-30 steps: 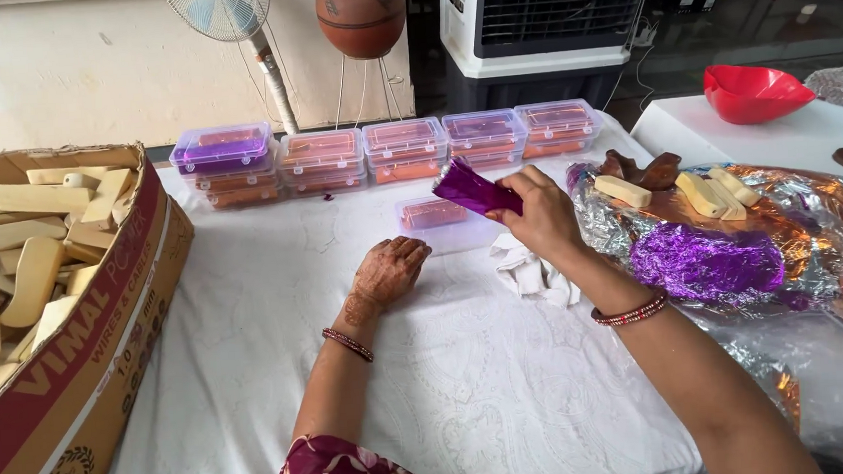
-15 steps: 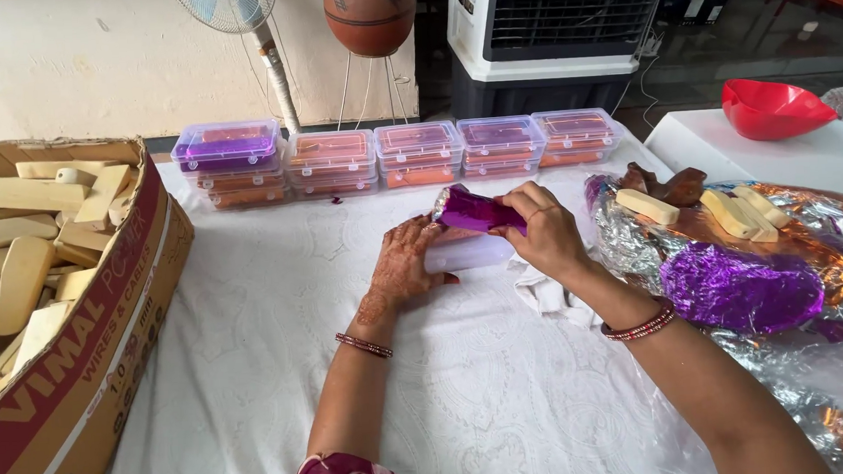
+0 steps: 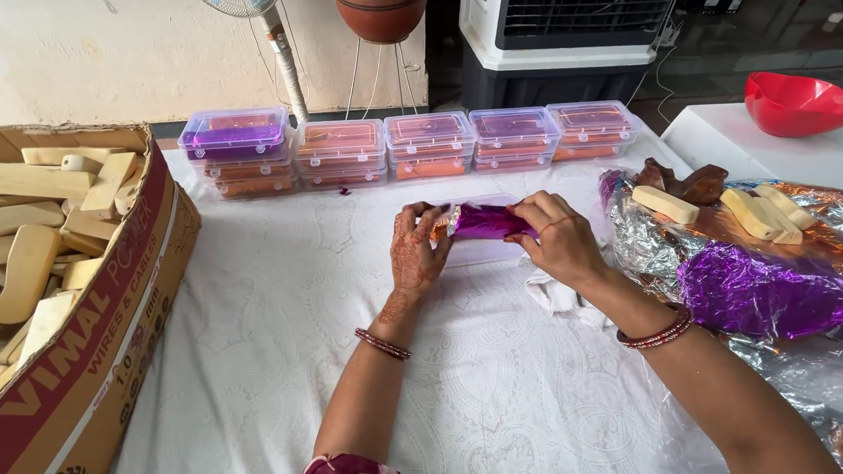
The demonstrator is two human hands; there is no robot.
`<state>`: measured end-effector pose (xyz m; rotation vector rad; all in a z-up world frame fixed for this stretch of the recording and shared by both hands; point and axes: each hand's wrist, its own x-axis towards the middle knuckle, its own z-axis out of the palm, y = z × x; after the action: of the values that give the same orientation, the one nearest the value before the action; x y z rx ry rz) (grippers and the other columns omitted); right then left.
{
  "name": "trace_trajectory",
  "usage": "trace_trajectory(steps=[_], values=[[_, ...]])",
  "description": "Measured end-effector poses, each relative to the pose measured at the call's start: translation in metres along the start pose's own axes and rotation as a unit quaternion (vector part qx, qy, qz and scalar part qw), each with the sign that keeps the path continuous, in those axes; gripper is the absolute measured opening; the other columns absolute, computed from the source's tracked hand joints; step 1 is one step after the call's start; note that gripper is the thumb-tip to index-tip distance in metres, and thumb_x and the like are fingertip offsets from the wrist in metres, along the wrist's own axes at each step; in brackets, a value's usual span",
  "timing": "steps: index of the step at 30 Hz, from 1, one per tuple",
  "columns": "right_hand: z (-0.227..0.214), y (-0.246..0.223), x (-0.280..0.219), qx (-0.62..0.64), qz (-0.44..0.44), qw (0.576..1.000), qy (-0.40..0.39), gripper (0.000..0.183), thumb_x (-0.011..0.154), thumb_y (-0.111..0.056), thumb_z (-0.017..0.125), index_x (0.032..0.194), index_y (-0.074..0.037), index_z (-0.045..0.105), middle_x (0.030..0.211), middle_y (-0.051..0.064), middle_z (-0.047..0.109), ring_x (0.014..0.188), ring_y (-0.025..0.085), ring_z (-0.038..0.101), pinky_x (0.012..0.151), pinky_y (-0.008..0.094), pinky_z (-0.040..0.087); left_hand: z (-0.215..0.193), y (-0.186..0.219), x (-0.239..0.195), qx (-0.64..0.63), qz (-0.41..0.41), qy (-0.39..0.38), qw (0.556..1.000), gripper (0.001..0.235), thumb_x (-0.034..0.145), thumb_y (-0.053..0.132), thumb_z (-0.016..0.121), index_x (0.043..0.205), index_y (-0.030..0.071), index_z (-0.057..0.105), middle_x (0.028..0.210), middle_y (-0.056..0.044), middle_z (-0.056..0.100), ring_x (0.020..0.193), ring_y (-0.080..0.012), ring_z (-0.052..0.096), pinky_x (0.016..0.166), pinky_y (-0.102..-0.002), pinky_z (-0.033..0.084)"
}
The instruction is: The person wipes a wooden piece with a white cloth, then wraps a wooden piece in purple foil and presses the foil around it. They then take more wooden pieces one at a time from a cardboard box and wipe each piece with the cloth.
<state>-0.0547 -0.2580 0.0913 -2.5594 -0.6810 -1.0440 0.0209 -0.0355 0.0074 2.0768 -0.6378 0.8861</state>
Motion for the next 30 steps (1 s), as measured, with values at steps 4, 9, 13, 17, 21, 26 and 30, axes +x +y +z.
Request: trace_trajectory(steps=[4, 9, 13, 17, 21, 26, 30], values=[[0.009, 0.002, 0.001, -0.034, -0.036, 0.999, -0.014, 0.035, 0.077, -0.016, 0.083, 0.109, -0.004, 0.074, 0.104, 0.005, 0.068, 0.095, 0.023, 0.067, 0.08, 0.035, 0.058, 0.005, 0.009, 0.004, -0.044, -0.132, 0.055, 0.989, 0.049, 0.081, 0.004, 0.076, 0.128, 0.014, 0.065, 0.116, -0.014, 0.058, 0.106, -0.0287, 0.062, 0.093, -0.039, 0.057], [0.029, 0.011, 0.0, -0.101, -0.082, 0.991, -0.035, 0.03, 0.081, -0.017, 0.081, 0.107, -0.003, 0.074, 0.102, 0.004, 0.069, 0.091, 0.021, 0.066, 0.079, 0.032, 0.058, 0.029, -0.023, -0.006, -0.23, -0.233, 0.024, 0.945, 0.047, 0.102, 0.02, 0.057, 0.149, 0.02, 0.053, 0.109, -0.011, 0.073, 0.101, -0.0224, 0.072, 0.094, -0.036, 0.063], [0.042, 0.014, 0.001, -0.145, -0.141, 0.979, -0.028, 0.026, 0.083, -0.014, 0.078, 0.105, -0.003, 0.074, 0.104, 0.004, 0.07, 0.093, 0.019, 0.067, 0.082, 0.032, 0.059, 0.002, 0.001, 0.001, -0.311, -0.15, 0.01, 0.938, 0.06, 0.108, 0.049, 0.04, 0.16, 0.02, 0.034, 0.148, -0.012, 0.06, 0.138, -0.0272, 0.054, 0.111, -0.043, 0.049], [0.055, 0.017, 0.013, -0.156, -0.126, 0.978, -0.059, 0.023, 0.084, -0.009, 0.077, 0.106, -0.003, 0.075, 0.106, 0.005, 0.069, 0.096, 0.02, 0.067, 0.087, 0.033, 0.058, 0.003, -0.003, -0.001, -0.251, -0.107, 0.007, 0.962, 0.068, 0.108, 0.057, 0.029, 0.164, 0.02, 0.022, 0.153, -0.01, 0.056, 0.144, -0.0306, 0.046, 0.118, -0.049, 0.038], [0.061, 0.018, 0.037, -0.081, -0.01, 0.98, -0.184, 0.029, 0.081, -0.006, 0.078, 0.11, -0.005, 0.075, 0.106, 0.007, 0.069, 0.102, 0.023, 0.067, 0.093, 0.034, 0.057, -0.001, -0.005, -0.002, -0.226, -0.106, 0.004, 0.968, 0.069, 0.107, 0.058, 0.03, 0.163, 0.019, 0.021, 0.151, -0.008, 0.058, 0.142, -0.0285, 0.046, 0.121, -0.049, 0.034], [0.068, 0.027, 0.062, 0.021, 0.105, 0.938, -0.328, 0.048, 0.073, -0.008, 0.084, 0.119, -0.009, 0.073, 0.116, 0.005, 0.072, 0.108, 0.025, 0.068, 0.099, 0.036, 0.054, -0.01, -0.002, -0.001, -0.17, -0.12, -0.024, 0.978, 0.056, 0.108, 0.045, 0.04, 0.155, 0.015, 0.038, 0.135, -0.007, 0.071, 0.134, -0.0284, 0.053, 0.117, -0.048, 0.035], [0.076, 0.036, 0.067, 0.011, 0.099, 0.924, -0.37, 0.044, 0.074, -0.016, 0.087, 0.116, -0.01, 0.075, 0.115, 0.008, 0.072, 0.107, 0.026, 0.068, 0.097, 0.039, 0.054, -0.007, -0.004, -0.004, -0.09, -0.124, -0.054, 0.987, 0.05, 0.107, 0.029, 0.05, 0.153, 0.014, 0.041, 0.127, -0.005, 0.073, 0.121, -0.0258, 0.06, 0.115, -0.047, 0.036]])
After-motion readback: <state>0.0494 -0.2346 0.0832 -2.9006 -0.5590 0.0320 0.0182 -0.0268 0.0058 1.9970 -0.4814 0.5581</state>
